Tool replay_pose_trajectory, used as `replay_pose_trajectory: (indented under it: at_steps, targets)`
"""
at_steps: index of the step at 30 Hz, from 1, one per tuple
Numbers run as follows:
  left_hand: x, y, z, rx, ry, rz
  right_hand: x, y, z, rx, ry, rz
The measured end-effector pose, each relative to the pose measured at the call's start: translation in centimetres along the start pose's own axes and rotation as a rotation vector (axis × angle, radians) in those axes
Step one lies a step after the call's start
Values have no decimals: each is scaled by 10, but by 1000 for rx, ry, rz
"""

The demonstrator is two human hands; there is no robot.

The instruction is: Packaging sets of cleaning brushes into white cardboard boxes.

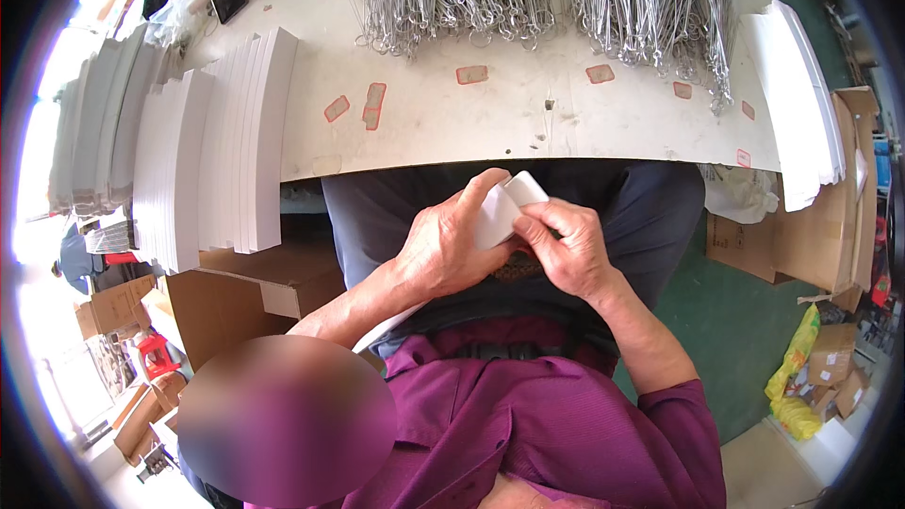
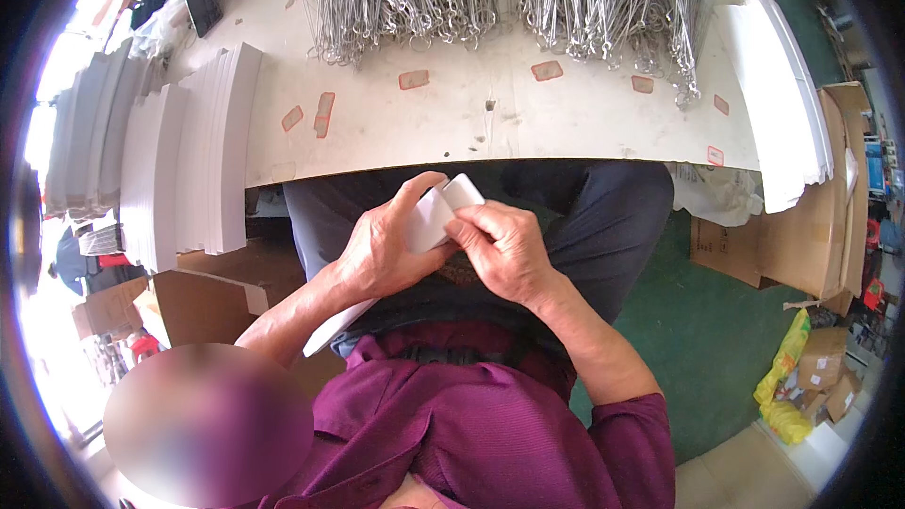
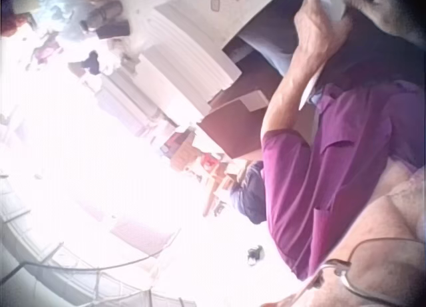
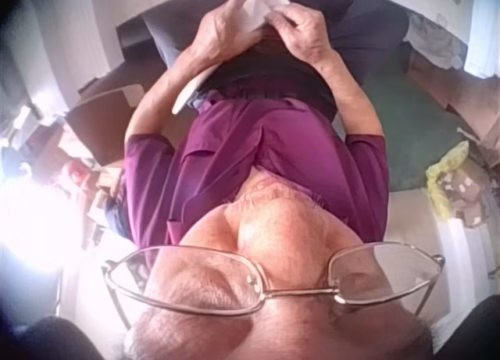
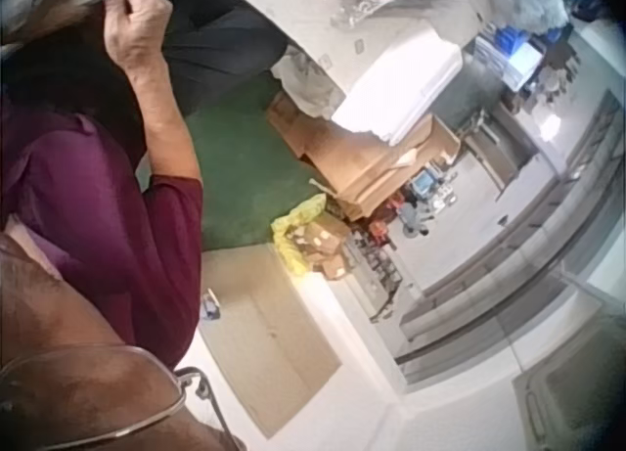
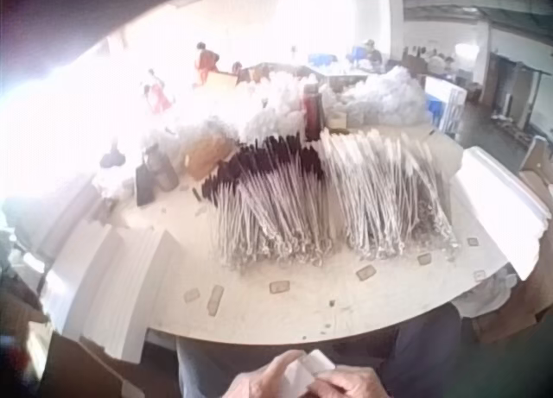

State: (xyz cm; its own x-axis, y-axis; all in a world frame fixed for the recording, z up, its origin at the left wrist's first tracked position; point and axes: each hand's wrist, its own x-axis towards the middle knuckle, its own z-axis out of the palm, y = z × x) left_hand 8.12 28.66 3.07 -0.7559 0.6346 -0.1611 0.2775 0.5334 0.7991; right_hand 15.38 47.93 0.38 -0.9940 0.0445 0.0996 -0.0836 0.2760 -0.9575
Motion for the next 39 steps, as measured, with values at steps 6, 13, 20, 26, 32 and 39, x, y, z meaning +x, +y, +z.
replay_pose_trajectory:
  at_steps: [6, 13, 20, 26, 32, 39]
  targets:
    - [-2, -2, 4, -25, -1, -47, -2, -3, 12, 27, -41, -19]
    - [-4, -4, 5, -51, 56, 0, -1, -4, 9, -41, -95, -32]
    - [-6, -7, 11, -15, 75, 46, -9, -5, 22, 339, 83, 205]
    - [-7, -8, 20, -8, 87, 15, -7, -5, 21, -115, 69, -84]
    - [-10, -11, 22, 70, 116, 1, 1, -15, 19, -436, 27, -301]
    - [-13, -10, 29, 147, 139, 82, 3, -10, 23, -39, 2, 176]
